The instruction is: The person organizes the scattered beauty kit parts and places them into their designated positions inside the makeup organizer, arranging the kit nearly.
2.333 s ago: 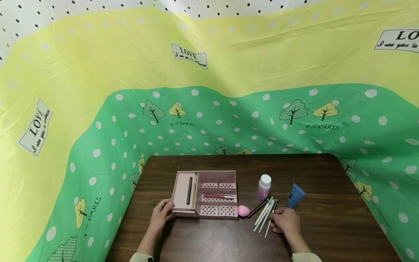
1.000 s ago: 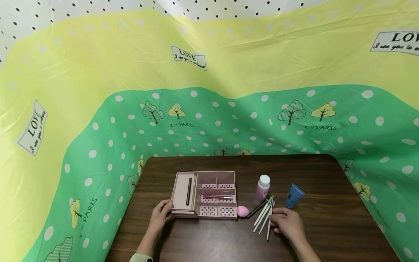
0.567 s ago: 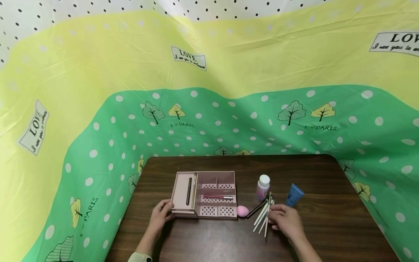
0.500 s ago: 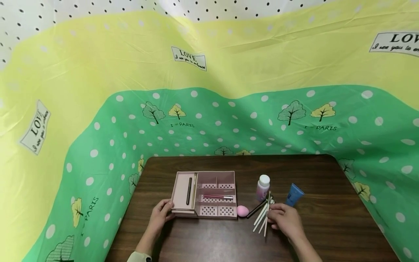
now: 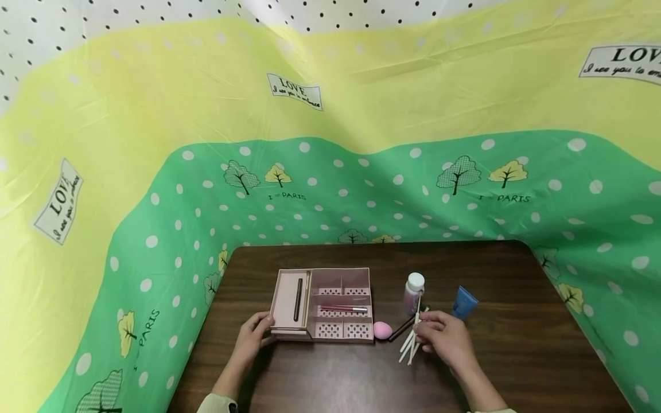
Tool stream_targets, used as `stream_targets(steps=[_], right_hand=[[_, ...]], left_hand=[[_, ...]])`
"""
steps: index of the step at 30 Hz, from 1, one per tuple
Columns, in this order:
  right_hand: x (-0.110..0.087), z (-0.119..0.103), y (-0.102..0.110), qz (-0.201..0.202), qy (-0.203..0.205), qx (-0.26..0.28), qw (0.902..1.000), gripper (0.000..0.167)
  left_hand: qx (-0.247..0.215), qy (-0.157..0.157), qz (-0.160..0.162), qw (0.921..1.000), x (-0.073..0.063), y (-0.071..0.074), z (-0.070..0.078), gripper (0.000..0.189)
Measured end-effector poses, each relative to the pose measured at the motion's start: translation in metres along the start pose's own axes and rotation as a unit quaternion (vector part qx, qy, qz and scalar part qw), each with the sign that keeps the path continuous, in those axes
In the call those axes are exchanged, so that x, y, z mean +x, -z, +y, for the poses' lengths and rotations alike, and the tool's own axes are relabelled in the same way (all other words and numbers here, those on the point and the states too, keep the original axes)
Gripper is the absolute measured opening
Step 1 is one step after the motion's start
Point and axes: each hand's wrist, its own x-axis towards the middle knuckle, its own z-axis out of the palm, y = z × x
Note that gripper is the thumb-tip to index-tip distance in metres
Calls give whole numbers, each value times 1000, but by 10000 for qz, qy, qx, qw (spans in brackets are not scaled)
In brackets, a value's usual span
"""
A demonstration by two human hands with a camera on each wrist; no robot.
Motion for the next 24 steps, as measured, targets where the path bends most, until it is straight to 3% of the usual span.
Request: stream_targets(steps=[12,24], right_hand=[[-5,-17,-11,-158,137,82,9997,46],[2,-28,-32,-290,359,176,9988,43]], left_hand=[[-49,39,-23,10000,0,1,0,42],[105,-63,-148,9998,0,3,-1,50]])
